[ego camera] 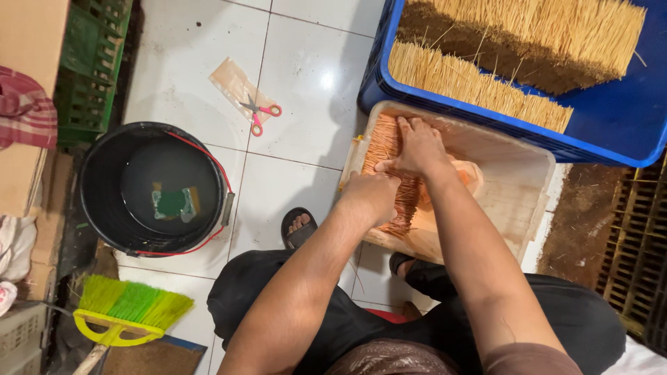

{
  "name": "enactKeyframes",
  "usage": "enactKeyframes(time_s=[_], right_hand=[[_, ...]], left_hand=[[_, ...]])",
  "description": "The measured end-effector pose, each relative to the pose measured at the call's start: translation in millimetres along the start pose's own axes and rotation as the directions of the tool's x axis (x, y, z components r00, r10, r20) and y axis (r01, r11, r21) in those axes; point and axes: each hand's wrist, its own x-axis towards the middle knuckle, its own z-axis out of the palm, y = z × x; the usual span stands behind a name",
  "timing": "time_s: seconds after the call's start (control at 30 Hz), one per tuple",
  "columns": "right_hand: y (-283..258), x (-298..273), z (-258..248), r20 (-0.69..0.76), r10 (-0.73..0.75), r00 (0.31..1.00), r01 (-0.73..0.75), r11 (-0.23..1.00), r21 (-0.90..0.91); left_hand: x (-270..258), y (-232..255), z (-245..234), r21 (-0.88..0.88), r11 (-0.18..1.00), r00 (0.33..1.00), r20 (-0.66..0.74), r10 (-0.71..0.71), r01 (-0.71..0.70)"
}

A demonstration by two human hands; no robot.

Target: The person sits on the floor and repeatedly picks up bundles of thin noodles from a blue bin, aligns them, and places them into a clear plastic container. The person continues this process throughout the clip.

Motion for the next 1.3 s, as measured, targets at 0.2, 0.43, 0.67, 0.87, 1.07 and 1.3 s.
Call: enactKeyframes(time_s=[0.2,0.43,0.67,0.87,1.07,1.3], right_hand=[[-7.8,5.5,5.6,0.146,0.091,0.985,-0.056,0.973,-0.225],[15.9,-4.5,94.2,0.036,-0.029,0.999,0.034,0.987,-0.157],[15.0,-4.6,48.9,-0.055,0.007,0.998,-0.007,1.0,0.002],[9.5,14.1,21.1,0.135,0.153,0.979,-0.153,0.988,-0.013],[-0.8,3.0,7.6,0.178,0.13,0.975,-0.102,0.983,-0.155],[1.9,-24.6,41.6,0.074,-0.033,0.997,0.041,0.993,-0.109]], left_hand=[[-5.9,-6.1,-3.9,-0.004,1.0,1.0,-0.002,-0.008,0.008],[-18.4,-15.9,-27.4,-0.09,0.996,0.997,-0.078,0.012,-0.019],[-19.6,-26.3,-35.3,-0.115,0.993,0.975,-0.222,0.011,-0.037],[-21.7,-27.9,-36.8,-0.107,0.994,0.988,-0.15,-0.033,0.017],[-18.2,-28.4,-36.7,-0.094,0.995,0.987,-0.155,-0.037,0.023],[-18.1,-31.5,-38.5,-0.134,0.991,0.976,-0.217,-0.036,0.007]])
